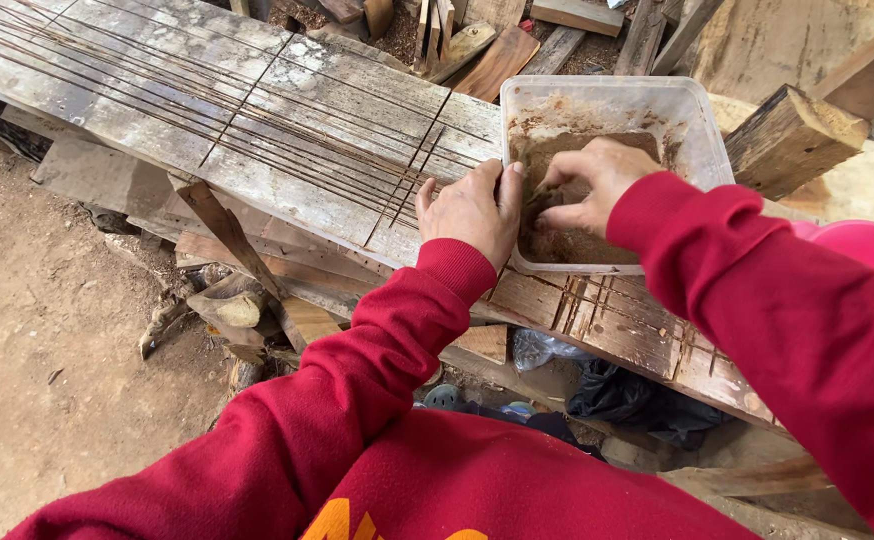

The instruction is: The person kneads and mixes a brown paste with water in a plastic container by hand, then carries the container to a large carved wooden slab and presses the paste by hand into holes and crevices on the wood surface.

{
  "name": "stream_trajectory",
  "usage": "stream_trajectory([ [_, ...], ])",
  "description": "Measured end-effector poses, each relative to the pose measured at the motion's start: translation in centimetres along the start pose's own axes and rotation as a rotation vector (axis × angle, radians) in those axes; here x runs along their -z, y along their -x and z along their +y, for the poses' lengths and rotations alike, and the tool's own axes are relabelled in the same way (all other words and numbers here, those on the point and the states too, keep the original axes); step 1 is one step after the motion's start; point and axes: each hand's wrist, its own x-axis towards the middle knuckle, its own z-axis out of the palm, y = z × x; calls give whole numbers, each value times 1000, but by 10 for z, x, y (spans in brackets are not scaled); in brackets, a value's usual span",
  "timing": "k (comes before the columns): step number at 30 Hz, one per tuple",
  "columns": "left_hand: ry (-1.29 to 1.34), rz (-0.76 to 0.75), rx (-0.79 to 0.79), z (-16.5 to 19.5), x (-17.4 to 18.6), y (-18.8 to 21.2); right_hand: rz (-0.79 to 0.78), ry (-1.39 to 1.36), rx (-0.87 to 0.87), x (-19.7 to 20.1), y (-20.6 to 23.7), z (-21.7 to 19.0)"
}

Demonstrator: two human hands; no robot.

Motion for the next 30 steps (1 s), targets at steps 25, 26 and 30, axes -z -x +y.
stream_trajectory([
  [25, -30, -7, 3, 0, 3, 0, 46, 53, -28, 8, 0, 8],
  [26, -28, -5, -3, -1, 3, -2, -18, -17, -100, 16, -3, 8],
  [30, -32, -5, -10, -1, 2, 0, -77, 175, -54, 12, -2, 2],
])
